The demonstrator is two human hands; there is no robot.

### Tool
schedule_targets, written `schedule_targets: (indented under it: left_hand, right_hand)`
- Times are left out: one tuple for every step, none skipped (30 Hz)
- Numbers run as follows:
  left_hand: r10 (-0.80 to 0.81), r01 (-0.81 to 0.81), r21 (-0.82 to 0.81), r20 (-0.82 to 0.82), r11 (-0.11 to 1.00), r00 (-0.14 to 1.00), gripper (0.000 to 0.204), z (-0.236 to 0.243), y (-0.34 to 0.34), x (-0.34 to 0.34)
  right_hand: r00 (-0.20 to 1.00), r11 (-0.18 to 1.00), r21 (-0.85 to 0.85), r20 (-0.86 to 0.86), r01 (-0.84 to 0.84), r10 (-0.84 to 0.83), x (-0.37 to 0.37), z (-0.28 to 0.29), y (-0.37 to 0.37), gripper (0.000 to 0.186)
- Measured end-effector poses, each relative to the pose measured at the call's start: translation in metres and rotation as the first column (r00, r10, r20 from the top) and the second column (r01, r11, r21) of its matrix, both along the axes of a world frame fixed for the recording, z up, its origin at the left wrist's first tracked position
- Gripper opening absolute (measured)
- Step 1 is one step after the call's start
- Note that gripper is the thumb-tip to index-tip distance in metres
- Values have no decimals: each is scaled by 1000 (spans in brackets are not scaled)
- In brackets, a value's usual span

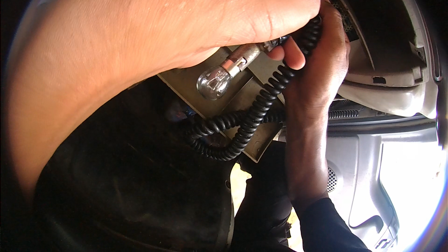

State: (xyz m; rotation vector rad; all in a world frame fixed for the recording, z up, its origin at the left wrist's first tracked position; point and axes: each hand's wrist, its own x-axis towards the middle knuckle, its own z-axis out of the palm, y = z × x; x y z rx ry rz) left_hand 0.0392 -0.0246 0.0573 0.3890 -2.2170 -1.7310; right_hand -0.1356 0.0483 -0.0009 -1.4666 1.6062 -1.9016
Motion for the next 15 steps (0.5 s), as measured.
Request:
schedule_targets:
  left_hand:
    - [1, -1, -4, 21, 1000, 1000, 39, 5, 1, 2]
    - [13, -13, -8, 36, 1000, 999, 39, 10, 4, 7]
    - [14, -14, -6, 45, 1000, 999, 40, 13, 4, 10]
    - [7, -7, -4, 41, 1000, 999, 40, 13, 2, 10]
    - [6, -6, -1, 35, 1000, 999, 41, 12, 1, 11]
    - [8, -8, 4, 35, 1000, 999, 42, 11, -1, 12]
    - [4, -4, 1, 29, 1000, 1000, 43, 12, -2, 12]
    - [-3, 3, -1, 27, 1000, 1000, 44, 14, -2, 12]
    - [-6, 6, -4, 27, 1000, 1000, 45, 16, -2, 12]
    - [-9, 9, -1, 31, 1000, 999, 47, 16, -4, 12]
    - [-7, 7, 2, 38, 1000, 999, 49, 15, -4, 13]
    - [-6, 5, 2, 46, 1000, 999, 50, 15, -5, 13]
    - [-20, 20, 1, 46, 1000, 999, 52, 16, -9, 12]
    - [-38, 38, 0, 46, 999, 998, 54, 17, -13, 9]
    - [-58, 58, -2, 41, 998, 997, 56, 19, -17, 7]
  right_hand:
    - [1000, 1000, 3, -27, 12, -12, 1, 1, 0, 35]
    - [999, 1000, 7, -33, 16, -15, 3, 2, 2, 35]
    - [1000, 1000, 5, -18, 10, -10, 6, 5, 3, 34]
    - [1000, 1000, 0, -2, 7, -7, 7, 6, 3, 34]
    - [1000, 1000, -4, 16, 1, -1, 7, 6, 2, 33]
    - [999, 1000, -8, 32, -7, 7, 8, 6, 1, 33]
    - [999, 1000, -15, 38, -12, 12, 9, 5, 0, 33]
    - [999, 1000, -22, 47, -17, 18, 8, 7, -1, 32]
    - [998, 999, -25, 60, -20, 22, 8, 10, -1, 32]
    - [997, 999, -26, 76, -29, 30, 9, 9, -3, 32]
    - [995, 999, -21, 97, -36, 38, 10, 7, -4, 31]
    - [992, 999, -18, 116, -41, 43, 10, 6, -5, 31]
    - [991, 999, -12, 130, -31, 33, 10, 6, -5, 31]
    - [989, 1000, -8, 146, -21, 22, 8, 7, -4, 30]
    - [987, 1000, -2, 163, -7, 7, 6, 7, -2, 30]
